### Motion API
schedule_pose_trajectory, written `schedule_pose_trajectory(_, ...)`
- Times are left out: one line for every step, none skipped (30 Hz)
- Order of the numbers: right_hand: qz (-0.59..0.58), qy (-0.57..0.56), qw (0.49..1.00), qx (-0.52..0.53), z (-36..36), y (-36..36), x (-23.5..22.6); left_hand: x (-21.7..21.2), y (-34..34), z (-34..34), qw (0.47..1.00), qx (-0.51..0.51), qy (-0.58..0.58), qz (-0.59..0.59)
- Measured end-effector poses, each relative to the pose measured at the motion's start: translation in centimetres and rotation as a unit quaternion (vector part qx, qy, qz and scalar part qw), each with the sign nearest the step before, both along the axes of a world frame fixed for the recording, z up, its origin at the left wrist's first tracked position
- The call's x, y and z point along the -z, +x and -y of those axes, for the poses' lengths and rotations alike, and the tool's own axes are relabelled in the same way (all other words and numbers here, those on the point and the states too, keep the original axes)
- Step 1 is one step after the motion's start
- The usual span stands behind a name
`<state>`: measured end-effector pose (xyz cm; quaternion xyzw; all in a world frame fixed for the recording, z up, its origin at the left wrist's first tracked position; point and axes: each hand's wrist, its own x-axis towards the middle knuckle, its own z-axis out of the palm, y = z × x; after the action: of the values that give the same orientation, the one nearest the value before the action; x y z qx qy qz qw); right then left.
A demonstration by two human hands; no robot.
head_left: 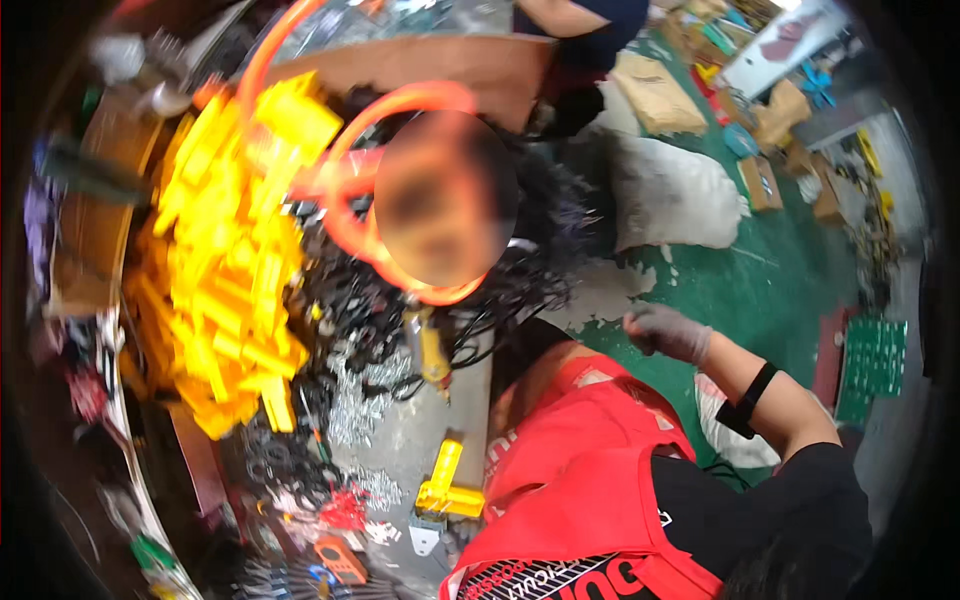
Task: Assembling plastic handles or housings onto metal plates using a pneumatic screwdriver and screws.
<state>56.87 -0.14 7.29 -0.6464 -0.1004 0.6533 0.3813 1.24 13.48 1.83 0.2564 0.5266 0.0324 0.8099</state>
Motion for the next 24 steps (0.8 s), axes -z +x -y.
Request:
schedule_pose_trajectory(-0.038,0.047,0.995,0.080,3.6,2.7,1.8,-0.1,0.9,-1.1,0.999,0.033,0.006,0.000)
schedule_pose_trajectory(-0.113,0.054,0.968,0.216,4.1,3.3,-0.6,-0.5,1.4,-1.8,0.998,0.064,0.011,-0.009)
schedule_pose_trajectory(-0.187,0.062,0.916,0.348,4.6,4.0,-2.9,-1.0,1.8,-2.5,0.995,0.096,0.016,-0.020)
schedule_pose_trajectory(-0.240,0.141,0.891,0.358,6.1,5.1,-3.3,-1.6,2.6,-3.2,0.991,0.130,0.021,-0.030)
schedule_pose_trajectory(-0.242,0.149,0.881,0.380,7.2,5.9,-4.1,-2.3,3.5,-3.9,0.985,0.166,0.027,-0.041)
schedule_pose_trajectory(-0.245,0.197,0.867,0.388,7.2,6.5,-5.3,-3.1,4.7,-4.5,0.978,0.199,0.037,-0.054)
schedule_pose_trajectory(-0.245,0.250,0.849,0.396,7.5,7.4,-5.9,-3.8,6.4,-5.6,0.969,0.233,0.051,-0.067)
schedule_pose_trajectory(-0.245,0.266,0.834,0.416,8.6,8.4,-5.9,-4.3,8.9,-6.9,0.958,0.268,0.067,-0.077)
schedule_pose_trajectory(-0.259,0.284,0.816,0.432,10.0,9.6,-5.9,-4.7,11.9,-8.3,0.945,0.305,0.084,-0.086)
schedule_pose_trajectory(-0.271,0.302,0.798,0.447,11.6,11.1,-5.7,-5.1,15.2,-9.5,0.930,0.341,0.100,-0.094)
schedule_pose_trajectory(-0.266,0.318,0.778,0.472,13.8,12.7,-4.8,-5.6,18.7,-10.7,0.912,0.381,0.115,-0.103)
schedule_pose_trajectory(-0.253,0.306,0.791,0.465,16.3,14.0,-3.2,-6.2,22.3,-11.9,0.889,0.425,0.128,-0.110)
schedule_pose_trajectory(-0.242,0.290,0.803,0.461,19.0,14.8,-1.9,-6.8,26.0,-12.7,0.864,0.469,0.140,-0.117)
schedule_pose_trajectory(-0.135,0.182,0.884,0.409,20.9,15.0,-1.1,-7.4,29.9,-13.9,0.835,0.514,0.153,-0.125)
schedule_pose_trajectory(-0.029,0.059,0.936,0.346,22.5,15.2,-0.7,-7.7,34.3,-14.8,0.804,0.556,0.165,-0.129)
schedule_pose_trajectory(0.194,-0.032,0.980,0.029,23.8,15.8,-1.3,-8.0,38.8,-15.5,0.772,0.597,0.177,-0.132)
schedule_pose_trajectory(0.375,-0.131,0.868,-0.299,24.9,16.1,-2.3,-8.2,42.7,-16.1,0.740,0.632,0.187,-0.136)
schedule_pose_trajectory(0.346,-0.182,0.894,-0.220,26.6,15.7,-3.3,-8.2,47.0,-16.2,0.708,0.664,0.199,-0.137)
schedule_pose_trajectory(0.312,-0.230,0.911,-0.140,28.2,15.4,-4.6,-8.1,51.2,-16.1,0.676,0.694,0.210,-0.136)
schedule_pose_trajectory(0.309,-0.189,0.921,-0.145,29.8,15.7,-6.8,-7.9,54.9,-15.8,0.644,0.721,0.218,-0.135)
schedule_pose_trajectory(0.335,-0.162,0.925,-0.080,31.2,15.7,-9.5,-7.9,58.4,-15.3,0.610,0.747,0.228,-0.135)
schedule_pose_trajectory(0.413,-0.108,0.890,-0.158,32.7,16.1,-11.9,-8.0,62.1,-14.9,0.577,0.769,0.239,-0.135)
schedule_pose_trajectory(0.472,-0.099,0.862,-0.158,34.3,16.3,-15.6,-8.1,65.8,-14.3,0.543,0.790,0.249,-0.135)
schedule_pose_trajectory(0.551,-0.114,0.817,-0.124,35.4,15.8,-18.7,-8.2,69.5,-13.8,0.509,0.810,0.260,-0.133)
